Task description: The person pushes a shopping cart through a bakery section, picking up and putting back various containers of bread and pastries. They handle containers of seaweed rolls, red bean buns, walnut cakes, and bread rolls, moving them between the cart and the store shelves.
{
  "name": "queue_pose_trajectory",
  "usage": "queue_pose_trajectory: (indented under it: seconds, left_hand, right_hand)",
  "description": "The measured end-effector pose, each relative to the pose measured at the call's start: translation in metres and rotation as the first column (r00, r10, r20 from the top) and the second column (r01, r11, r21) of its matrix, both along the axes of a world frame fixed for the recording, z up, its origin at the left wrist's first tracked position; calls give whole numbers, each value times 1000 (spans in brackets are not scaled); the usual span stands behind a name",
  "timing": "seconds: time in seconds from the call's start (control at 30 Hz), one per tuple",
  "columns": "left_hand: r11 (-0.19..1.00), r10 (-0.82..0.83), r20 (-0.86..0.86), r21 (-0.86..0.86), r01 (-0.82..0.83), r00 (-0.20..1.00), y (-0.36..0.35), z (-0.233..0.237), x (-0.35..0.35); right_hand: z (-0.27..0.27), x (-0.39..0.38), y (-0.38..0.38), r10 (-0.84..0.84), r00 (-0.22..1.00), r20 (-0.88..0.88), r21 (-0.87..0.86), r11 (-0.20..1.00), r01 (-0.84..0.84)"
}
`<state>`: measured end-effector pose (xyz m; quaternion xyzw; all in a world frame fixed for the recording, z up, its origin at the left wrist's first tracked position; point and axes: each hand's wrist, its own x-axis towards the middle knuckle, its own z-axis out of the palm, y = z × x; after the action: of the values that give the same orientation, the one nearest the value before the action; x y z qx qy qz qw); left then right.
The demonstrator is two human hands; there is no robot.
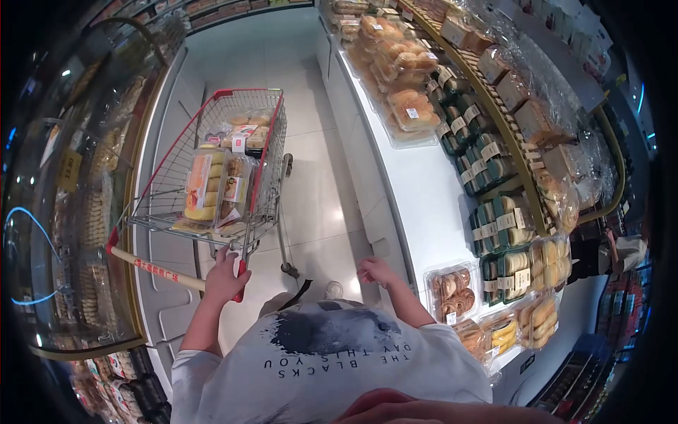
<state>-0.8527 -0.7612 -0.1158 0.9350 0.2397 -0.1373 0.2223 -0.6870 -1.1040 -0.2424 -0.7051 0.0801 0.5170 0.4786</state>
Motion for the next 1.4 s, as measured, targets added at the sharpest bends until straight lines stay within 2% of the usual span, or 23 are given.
queue_pose_trajectory:
  seconds: [0.03,0.17,0.3,0.33,0.37,0.43,0.47,0.57,0.63,0.7,0.77,0.8,0.83,0.87,0.93,1.03,1.1,1.17,1.23,1.27,1.37,1.4]
  left_hand:
    - [1000,20,50,7,-20,999,6,-3,-3]
    - [999,46,-37,-24,-47,998,24,-1,6]
    - [976,132,-144,-151,-154,981,35,16,20]
    - [999,34,-26,-35,-35,999,40,3,22]
    - [999,-6,-151,33,11,989,47,-1,25]
    - [981,-64,-393,145,130,917,43,29,57]
    - [985,-21,-492,141,104,870,41,46,83]
    - [985,-129,-134,98,142,983,51,41,155]
    - [995,-101,68,4,101,993,66,22,214]
    - [992,-109,84,76,102,991,79,-2,277]
    - [997,27,118,-76,-18,993,102,-42,342]
    - [946,259,125,-234,-225,958,117,-70,376]
    - [830,473,99,-382,-406,875,132,-96,403]
    - [733,640,74,-356,-579,765,146,-118,421]
    - [451,887,39,-284,-846,460,178,-161,441]
    - [267,949,-52,-390,-881,310,220,-241,446]
    - [32,968,-186,-578,-816,170,225,-237,447]
    - [-134,973,-228,-665,-735,29,228,-245,450]
    - [-201,979,-168,-686,-699,-116,237,-285,449]
    - [-272,960,-226,-613,-741,-166,245,-298,447]
    - [-346,937,-150,-506,-790,-315,226,-245,464]
    - [-351,935,-122,-465,-813,-333,227,-253,461]
  right_hand:
    - [-10,9,-7,-8,1000,-3,-10,1000,8]
    - [-31,42,-9,-69,998,-2,13,998,69]
    - [-22,67,14,-73,997,-24,73,995,75]
    - [-31,77,15,-56,998,-32,65,996,58]
    - [-39,82,19,-41,999,-32,65,997,43]
    - [-47,94,28,-28,999,-38,59,998,30]
    - [-48,103,30,-26,999,-44,50,998,28]
    - [-65,141,31,-62,995,-73,-7,998,61]
    - [-73,168,34,-127,984,-125,-37,992,124]
    - [-79,196,39,-217,955,-202,-43,976,213]
    - [-68,225,52,-311,929,-201,4,948,318]
    - [-63,240,55,-356,911,-208,25,929,368]
    - [-61,253,60,-369,908,-197,20,925,381]
    - [-61,266,63,-384,904,-188,18,919,394]
    - [-64,288,70,-410,890,-199,23,906,422]
    - [-75,330,79,-404,882,-242,44,904,426]
    - [-93,359,86,-369,892,-262,55,917,395]
    - [-97,397,108,-292,922,-255,62,946,317]
    - [-97,430,138,-214,944,-252,83,967,241]
    - [-95,447,153,-171,954,-245,96,975,199]
    - [-94,496,197,-57,965,-254,160,982,101]
    - [-93,509,210,-21,965,-261,182,981,71]
